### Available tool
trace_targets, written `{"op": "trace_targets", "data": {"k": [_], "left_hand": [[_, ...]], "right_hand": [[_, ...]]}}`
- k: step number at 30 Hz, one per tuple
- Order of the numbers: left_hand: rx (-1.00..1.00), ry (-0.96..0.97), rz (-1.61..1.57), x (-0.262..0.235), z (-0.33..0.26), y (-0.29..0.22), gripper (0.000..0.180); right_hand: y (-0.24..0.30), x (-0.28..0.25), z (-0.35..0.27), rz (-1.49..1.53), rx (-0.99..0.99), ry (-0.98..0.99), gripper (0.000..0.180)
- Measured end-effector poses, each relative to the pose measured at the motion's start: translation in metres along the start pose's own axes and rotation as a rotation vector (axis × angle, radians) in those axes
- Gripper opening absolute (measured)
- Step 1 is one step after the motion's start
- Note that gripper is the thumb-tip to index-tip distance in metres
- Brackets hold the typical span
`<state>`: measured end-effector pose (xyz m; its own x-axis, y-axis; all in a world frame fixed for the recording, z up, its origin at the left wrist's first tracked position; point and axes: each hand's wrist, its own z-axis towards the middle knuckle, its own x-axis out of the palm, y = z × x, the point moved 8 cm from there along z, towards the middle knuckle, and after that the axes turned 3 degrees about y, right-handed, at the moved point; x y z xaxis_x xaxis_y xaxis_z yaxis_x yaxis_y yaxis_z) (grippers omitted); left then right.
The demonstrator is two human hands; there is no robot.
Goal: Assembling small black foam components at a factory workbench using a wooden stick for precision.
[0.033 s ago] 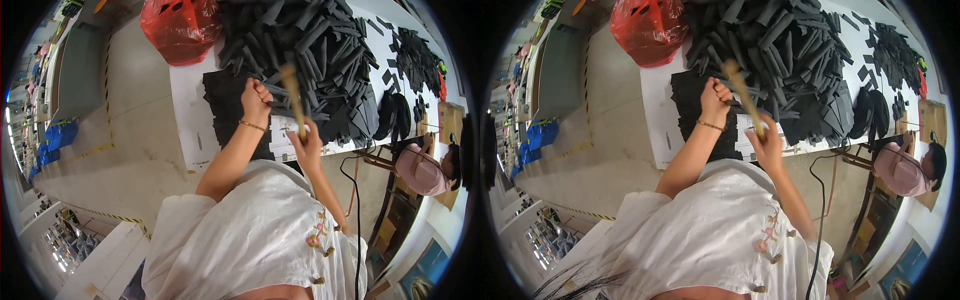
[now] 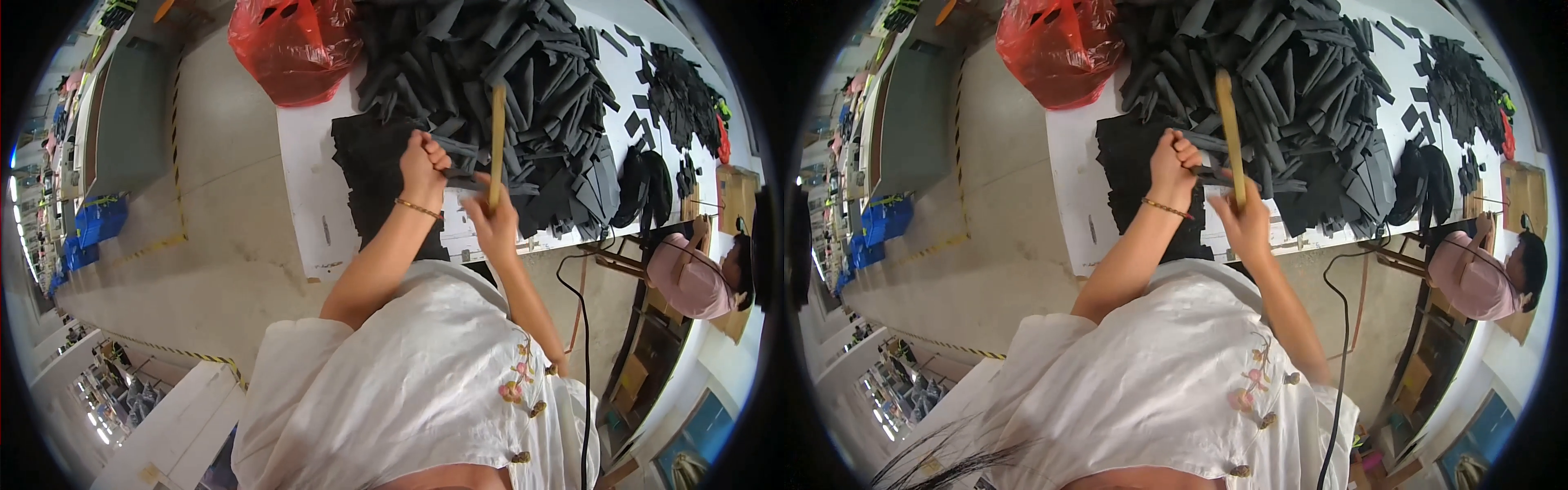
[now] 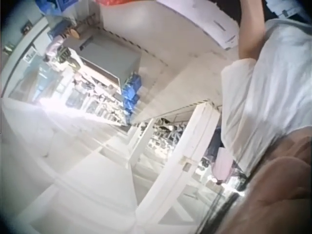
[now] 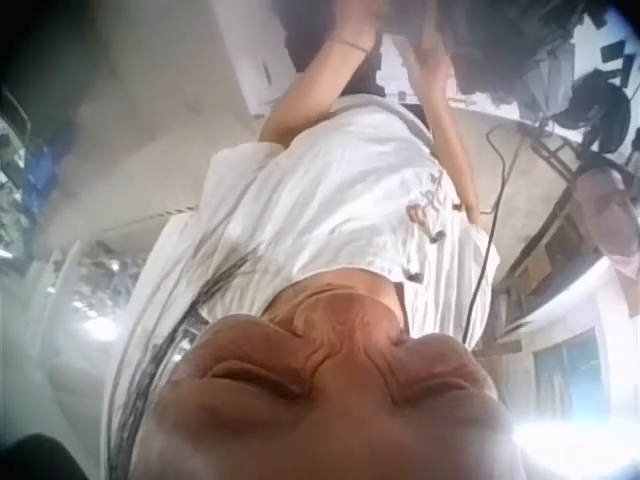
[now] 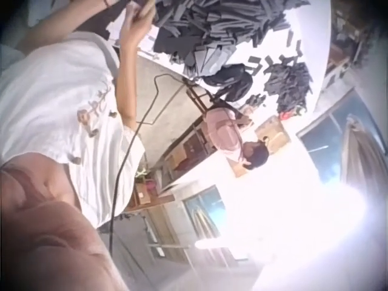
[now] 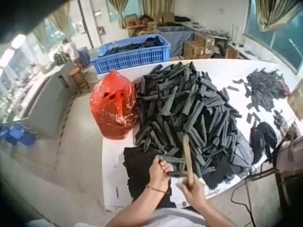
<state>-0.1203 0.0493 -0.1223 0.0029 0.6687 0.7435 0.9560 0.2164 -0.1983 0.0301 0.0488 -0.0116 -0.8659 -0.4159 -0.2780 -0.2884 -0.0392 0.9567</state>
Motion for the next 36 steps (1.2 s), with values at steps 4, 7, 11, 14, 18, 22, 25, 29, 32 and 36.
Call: {"op": "trace_targets", "data": {"k": [4, 7, 11, 14, 18, 22, 25, 29, 32, 36], "left_hand": [[0.104, -0.046, 0.052, -0.012, 0.003, -0.014, 0.028], [0.365, 0.047, 0.083, -0.019, 0.005, -0.093, 0.022], [0.572, 0.570, 1.057, 0.070, -0.056, -0.064, 0.044], [-0.232, 0.613, 1.124, 0.039, -0.084, 0.014, 0.027], [-0.322, 0.574, 1.138, -0.022, -0.112, 0.049, 0.034], [0.354, 0.364, 1.251, 0.000, -0.096, -0.020, 0.033], [0.637, 0.418, 0.894, 0.065, -0.082, -0.064, 0.019], [0.382, 0.432, 0.839, 0.073, -0.045, -0.057, 0.016], [0.302, 0.263, 0.512, 0.055, -0.036, -0.063, 0.018], [0.361, 0.271, 0.680, 0.062, -0.041, -0.068, 0.018]], "right_hand": [[0.000, 0.019, 0.019, 0.347, 0.203, 0.143, 0.014], [0.004, 0.007, 0.008, 0.608, 0.263, 0.103, 0.017], [-0.003, 0.004, 0.033, 0.456, 0.230, 0.065, 0.018], [-0.001, -0.006, 0.057, 0.390, 0.159, -0.052, 0.018], [0.008, -0.027, 0.093, 0.593, 0.153, -0.217, 0.014], [0.015, -0.028, 0.109, 0.485, 0.135, -0.010, 0.016], [0.019, -0.011, 0.096, 0.343, 0.185, 0.139, 0.018], [0.017, 0.020, 0.085, 0.138, 0.101, 0.378, 0.016], [0.009, 0.015, 0.082, 0.192, 0.180, 0.340, 0.016], [0.004, 0.018, 0.089, 0.179, 0.228, 0.374, 0.019]]}}
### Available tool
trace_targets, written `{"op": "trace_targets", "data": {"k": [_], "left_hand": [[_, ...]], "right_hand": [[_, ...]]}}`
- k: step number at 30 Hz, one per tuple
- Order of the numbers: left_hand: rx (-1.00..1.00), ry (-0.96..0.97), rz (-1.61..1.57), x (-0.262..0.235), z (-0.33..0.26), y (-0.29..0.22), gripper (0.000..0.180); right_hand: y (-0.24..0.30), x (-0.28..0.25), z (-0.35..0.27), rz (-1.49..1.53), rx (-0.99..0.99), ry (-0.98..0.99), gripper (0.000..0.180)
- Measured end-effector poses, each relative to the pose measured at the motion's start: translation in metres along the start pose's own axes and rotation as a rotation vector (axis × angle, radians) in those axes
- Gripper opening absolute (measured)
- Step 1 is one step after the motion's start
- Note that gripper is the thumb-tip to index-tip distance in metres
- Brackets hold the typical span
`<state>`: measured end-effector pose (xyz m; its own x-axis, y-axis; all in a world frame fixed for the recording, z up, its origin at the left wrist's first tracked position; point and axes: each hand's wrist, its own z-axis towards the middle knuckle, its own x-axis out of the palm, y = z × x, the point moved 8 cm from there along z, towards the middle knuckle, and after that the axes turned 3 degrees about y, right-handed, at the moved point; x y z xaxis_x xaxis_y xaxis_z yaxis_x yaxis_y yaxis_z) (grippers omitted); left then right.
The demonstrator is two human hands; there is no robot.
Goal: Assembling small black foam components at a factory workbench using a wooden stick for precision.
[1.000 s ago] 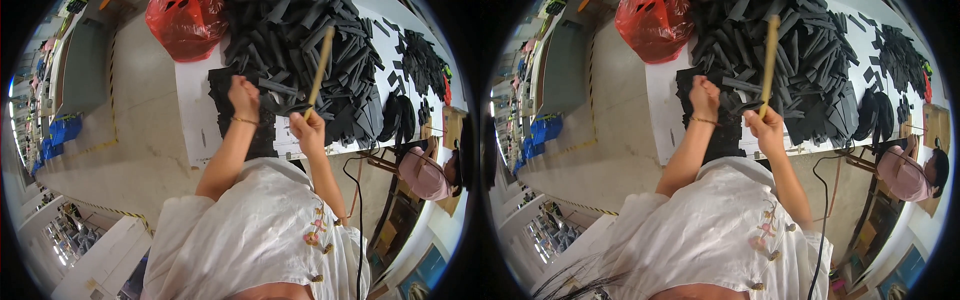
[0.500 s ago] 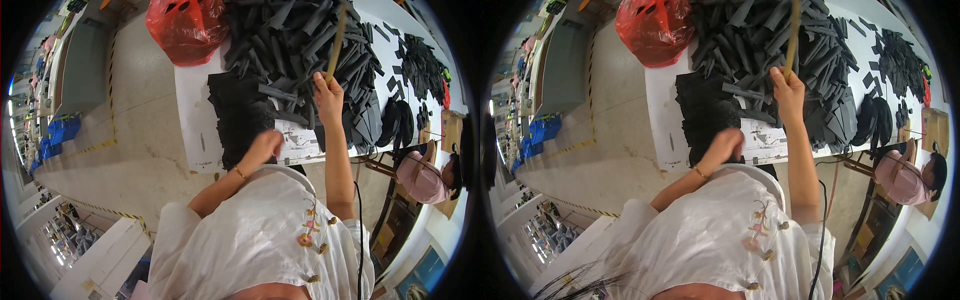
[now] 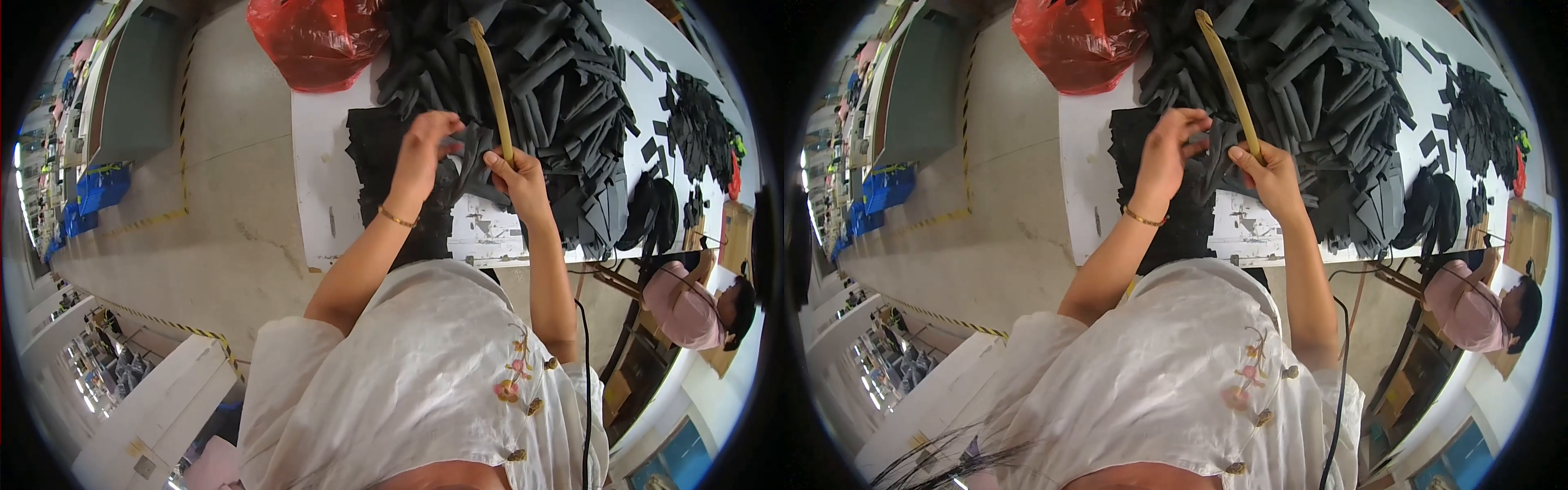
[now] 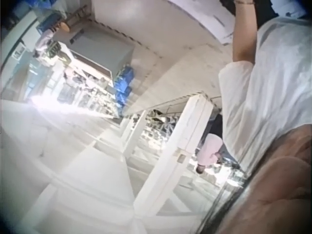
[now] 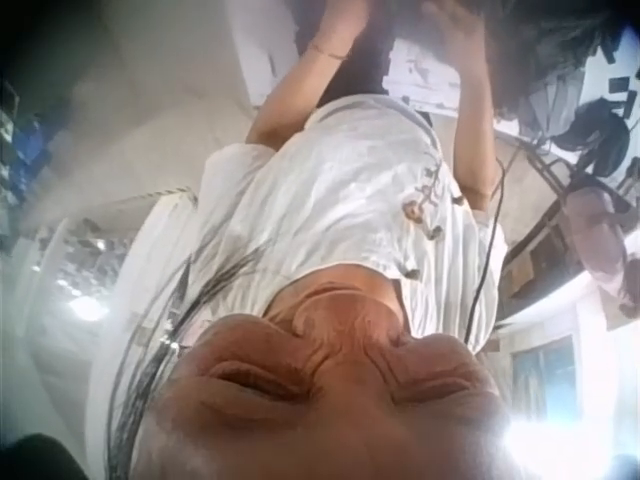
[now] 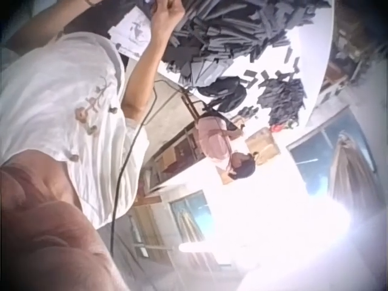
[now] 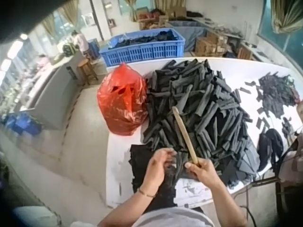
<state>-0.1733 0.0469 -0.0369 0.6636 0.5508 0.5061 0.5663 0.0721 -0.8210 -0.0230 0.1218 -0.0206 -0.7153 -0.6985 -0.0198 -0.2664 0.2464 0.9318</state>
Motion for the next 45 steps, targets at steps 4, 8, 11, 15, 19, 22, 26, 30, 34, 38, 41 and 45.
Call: {"op": "trace_targets", "data": {"k": [4, 8, 11, 15, 19, 22, 26, 30, 34, 38, 41, 45], "left_hand": [[-0.225, 0.419, 0.404, 0.008, -0.039, 0.064, 0.023], [0.189, 0.195, 0.904, -0.027, -0.043, 0.040, 0.017], [0.358, -0.046, 1.094, -0.060, -0.010, 0.007, 0.019], [0.492, 0.109, 1.415, -0.062, 0.018, 0.018, 0.021], [0.422, 0.236, 1.468, -0.072, 0.033, 0.038, 0.018], [0.192, 0.281, 1.204, -0.086, 0.041, 0.034, 0.015], [0.090, 0.323, 1.073, -0.091, 0.042, 0.023, 0.021], [0.380, 0.372, 1.449, -0.066, 0.034, 0.029, 0.025], [0.219, 0.365, 1.265, -0.080, 0.044, 0.031, 0.018], [-0.025, 0.326, 1.061, -0.102, 0.044, 0.019, 0.017], [-0.127, 0.349, 0.988, -0.106, 0.038, 0.016, 0.018], [-0.147, 0.413, 1.030, -0.087, 0.029, 0.006, 0.017]], "right_hand": [[0.042, -0.017, 0.040, -0.130, -0.169, -0.197, 0.026], [0.129, -0.089, 0.082, -0.115, -0.535, -0.527, 0.032], [0.115, -0.094, 0.080, -0.232, -0.428, -0.552, 0.032], [0.011, -0.057, 0.039, -0.316, -0.223, -0.334, 0.025], [-0.054, -0.052, -0.022, -0.400, -0.120, -0.221, 0.018], [-0.054, -0.062, -0.058, -0.646, -0.215, -0.234, 0.015], [-0.032, -0.067, -0.077, -0.833, -0.305, -0.190, 0.017], [-0.026, -0.067, -0.078, -0.910, -0.295, -0.177, 0.017], [-0.026, -0.067, -0.087, -0.932, -0.347, -0.191, 0.016], [-0.025, -0.067, -0.094, -0.924, -0.348, -0.200, 0.015], [-0.018, -0.058, -0.094, -0.944, -0.414, -0.173, 0.015], [-0.013, -0.050, -0.092, -0.984, -0.432, -0.141, 0.015]]}}
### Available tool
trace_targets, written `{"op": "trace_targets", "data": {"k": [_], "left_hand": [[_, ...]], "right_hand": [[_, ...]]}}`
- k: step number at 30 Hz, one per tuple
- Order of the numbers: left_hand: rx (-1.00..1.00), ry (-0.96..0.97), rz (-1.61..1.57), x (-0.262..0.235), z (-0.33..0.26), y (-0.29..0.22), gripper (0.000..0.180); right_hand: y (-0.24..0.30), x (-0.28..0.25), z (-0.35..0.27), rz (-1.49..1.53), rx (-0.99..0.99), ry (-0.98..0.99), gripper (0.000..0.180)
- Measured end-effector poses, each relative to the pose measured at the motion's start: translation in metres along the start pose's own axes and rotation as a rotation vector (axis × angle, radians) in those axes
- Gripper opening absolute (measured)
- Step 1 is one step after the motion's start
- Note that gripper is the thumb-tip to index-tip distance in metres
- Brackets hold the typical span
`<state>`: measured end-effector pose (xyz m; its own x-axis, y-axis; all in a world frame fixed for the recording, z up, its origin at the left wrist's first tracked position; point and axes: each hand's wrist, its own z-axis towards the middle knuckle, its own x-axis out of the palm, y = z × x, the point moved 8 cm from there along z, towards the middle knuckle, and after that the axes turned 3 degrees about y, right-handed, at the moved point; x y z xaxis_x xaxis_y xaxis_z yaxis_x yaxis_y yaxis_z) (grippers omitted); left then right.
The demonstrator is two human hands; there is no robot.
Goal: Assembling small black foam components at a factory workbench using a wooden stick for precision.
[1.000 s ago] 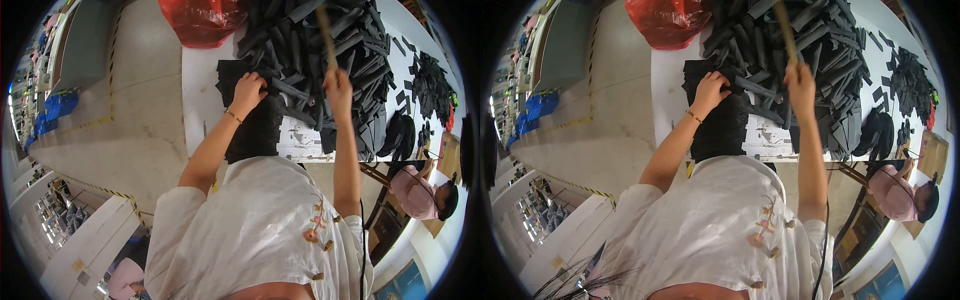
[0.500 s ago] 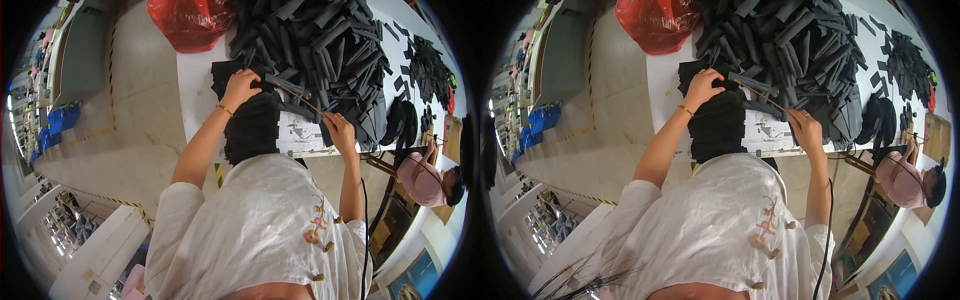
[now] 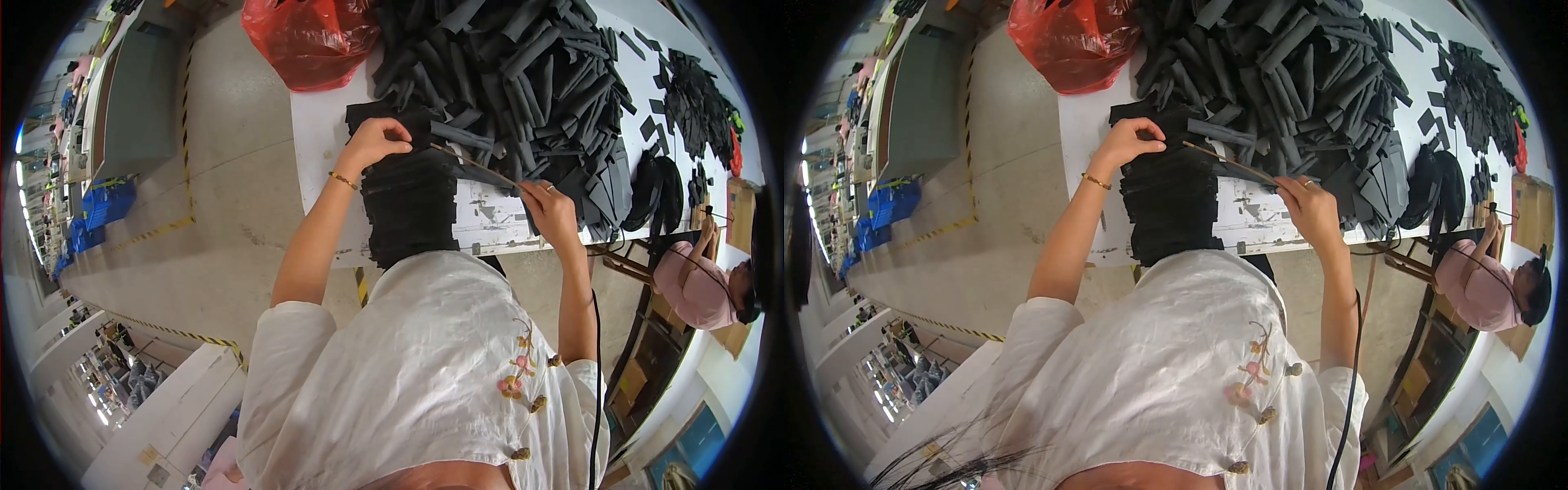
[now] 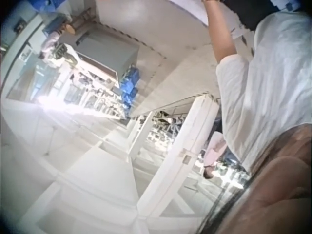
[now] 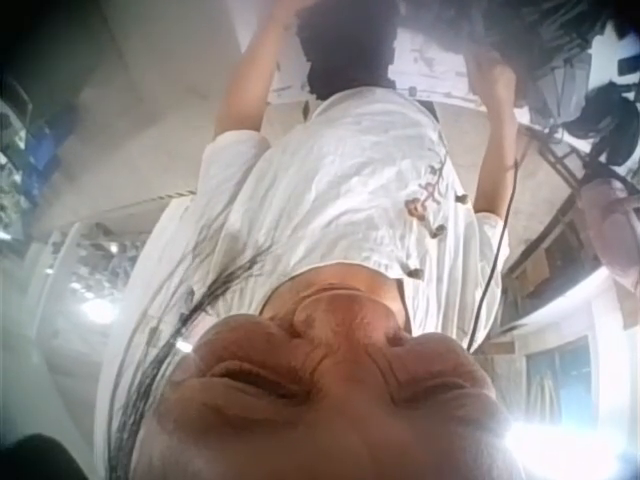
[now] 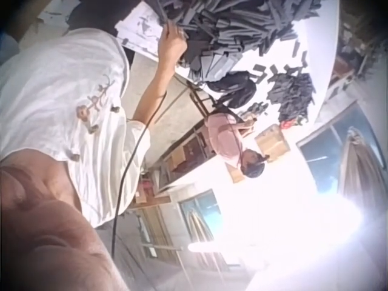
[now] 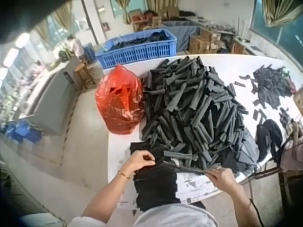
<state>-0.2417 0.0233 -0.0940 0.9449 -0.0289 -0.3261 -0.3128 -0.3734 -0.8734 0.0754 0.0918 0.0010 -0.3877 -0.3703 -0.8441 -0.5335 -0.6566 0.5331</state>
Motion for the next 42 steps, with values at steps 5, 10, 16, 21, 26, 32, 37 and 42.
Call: {"op": "trace_targets", "data": {"k": [5, 10, 16, 21, 26, 32, 37, 42], "left_hand": [[0.223, 0.063, 0.090, 0.017, -0.006, -0.042, 0.014], [0.875, -0.314, 0.484, 0.037, -0.057, -0.152, 0.036], [0.154, -0.172, -1.333, 0.079, -0.046, -0.024, 0.042], [0.068, -0.332, -1.623, 0.094, -0.042, -0.017, 0.024], [0.124, -0.365, -1.561, 0.081, -0.036, -0.040, 0.028], [0.112, -0.380, -1.585, 0.088, -0.027, -0.040, 0.031], [0.005, -0.492, -1.571, 0.085, -0.023, -0.037, 0.029], [-0.047, -0.529, -1.527, 0.051, -0.019, -0.016, 0.028]], "right_hand": [[0.023, 0.020, 0.019, -0.066, -0.062, 0.043, 0.017], [0.032, 0.086, 0.032, 0.528, 0.065, 0.098, 0.018], [0.062, 0.122, 0.026, 0.708, 0.259, 0.277, 0.014], [0.085, 0.108, 0.029, 0.481, 0.157, -0.102, 0.014], [0.072, 0.105, 0.017, 0.429, 0.224, -0.148, 0.013], [0.069, 0.109, 0.015, 0.489, 0.288, -0.143, 0.013], [0.062, 0.119, 0.001, 0.423, 0.291, -0.085, 0.014], [0.062, 0.103, -0.052, 0.526, 0.380, 0.198, 0.015]]}}
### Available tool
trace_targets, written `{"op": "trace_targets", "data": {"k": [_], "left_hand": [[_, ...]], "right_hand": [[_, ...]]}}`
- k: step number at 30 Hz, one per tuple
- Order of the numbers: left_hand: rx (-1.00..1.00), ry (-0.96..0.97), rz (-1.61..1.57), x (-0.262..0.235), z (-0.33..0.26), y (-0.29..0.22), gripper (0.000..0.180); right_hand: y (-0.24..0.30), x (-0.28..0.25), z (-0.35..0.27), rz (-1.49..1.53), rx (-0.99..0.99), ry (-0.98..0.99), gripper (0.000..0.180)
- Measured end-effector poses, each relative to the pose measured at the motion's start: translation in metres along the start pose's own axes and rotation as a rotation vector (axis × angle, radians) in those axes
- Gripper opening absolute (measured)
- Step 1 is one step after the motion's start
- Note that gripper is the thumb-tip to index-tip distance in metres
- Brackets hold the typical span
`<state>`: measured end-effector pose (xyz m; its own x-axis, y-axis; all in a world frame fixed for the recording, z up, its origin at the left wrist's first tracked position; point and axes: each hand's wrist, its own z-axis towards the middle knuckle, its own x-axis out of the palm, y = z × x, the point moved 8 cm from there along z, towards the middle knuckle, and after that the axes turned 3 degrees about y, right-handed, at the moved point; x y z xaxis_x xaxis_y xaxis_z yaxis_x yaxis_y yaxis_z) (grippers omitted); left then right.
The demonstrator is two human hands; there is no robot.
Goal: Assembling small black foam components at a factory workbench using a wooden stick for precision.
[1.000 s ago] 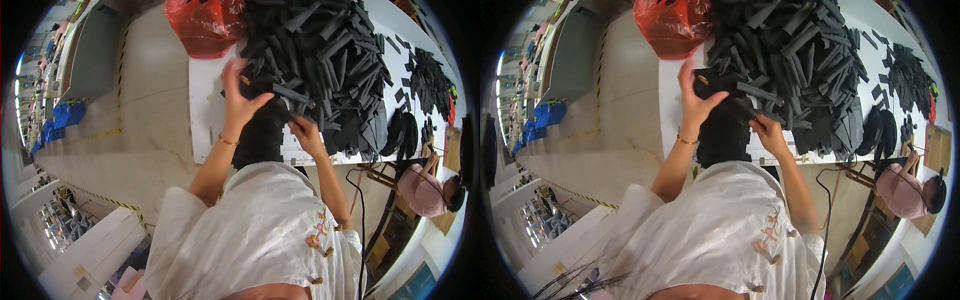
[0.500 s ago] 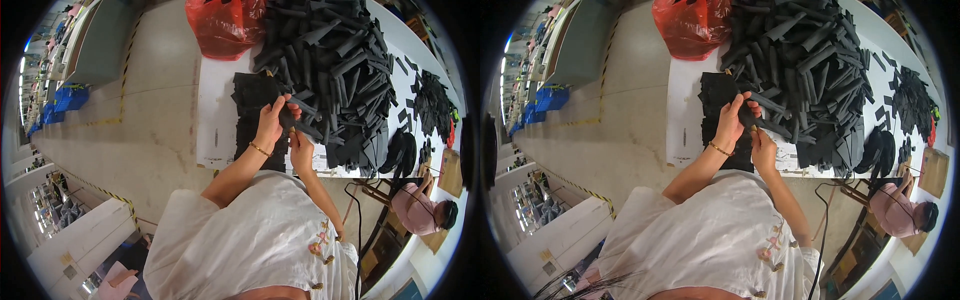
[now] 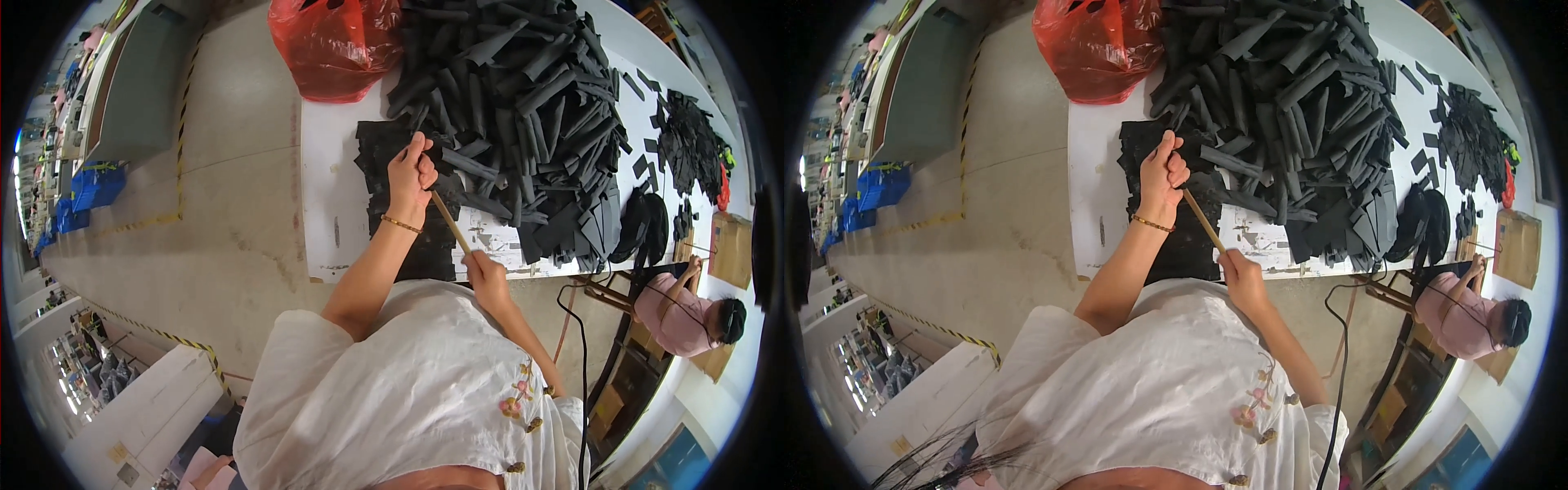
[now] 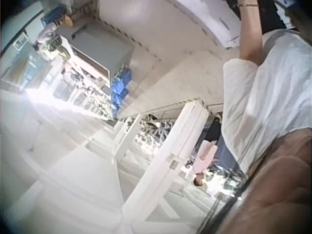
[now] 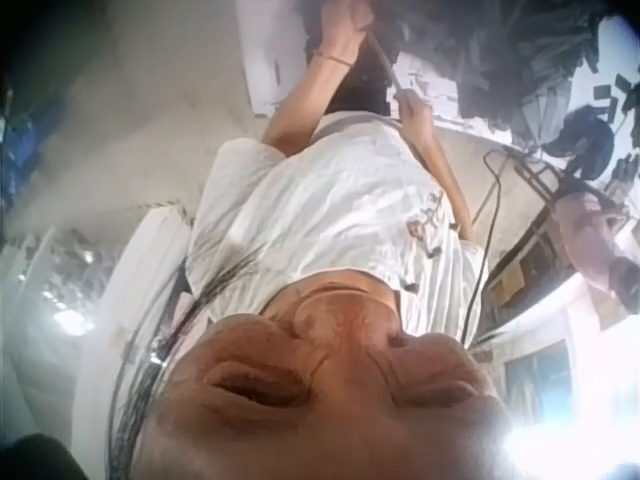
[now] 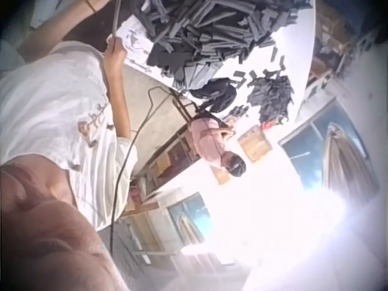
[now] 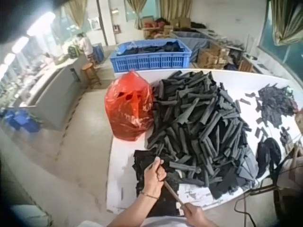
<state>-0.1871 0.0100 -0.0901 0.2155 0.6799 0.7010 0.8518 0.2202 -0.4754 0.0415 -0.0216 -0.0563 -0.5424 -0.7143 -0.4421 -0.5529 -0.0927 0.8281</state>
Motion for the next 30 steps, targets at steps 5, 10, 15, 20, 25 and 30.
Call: {"op": "trace_targets", "data": {"k": [5, 10, 15, 20, 25, 30], "left_hand": [[0.052, 0.022, -0.005, -0.009, 0.014, -0.016, 0.030], [0.257, 0.057, -0.051, 0.009, 0.033, -0.078, 0.034], [0.020, -0.060, -0.264, -0.009, 0.029, 0.022, 0.033], [-0.025, -0.205, 0.011, -0.024, -0.005, 0.026, 0.030], [-0.031, -0.152, -0.006, -0.026, -0.006, 0.022, 0.031], [-0.309, -0.083, -0.395, -0.030, 0.010, 0.055, 0.027]], "right_hand": [[-0.008, -0.029, -0.081, 0.056, 0.125, 0.243, 0.015], [-0.010, -0.059, -0.092, 0.099, 0.238, 0.027, 0.017], [0.050, -0.026, 0.039, 0.219, -0.192, -0.216, 0.031], [0.052, -0.023, 0.064, 0.593, -0.059, -0.193, 0.008], [0.084, -0.026, 0.060, 0.111, -0.304, -0.095, 0.031], [0.089, -0.022, 0.061, -0.066, -0.558, -0.227, 0.012]]}}
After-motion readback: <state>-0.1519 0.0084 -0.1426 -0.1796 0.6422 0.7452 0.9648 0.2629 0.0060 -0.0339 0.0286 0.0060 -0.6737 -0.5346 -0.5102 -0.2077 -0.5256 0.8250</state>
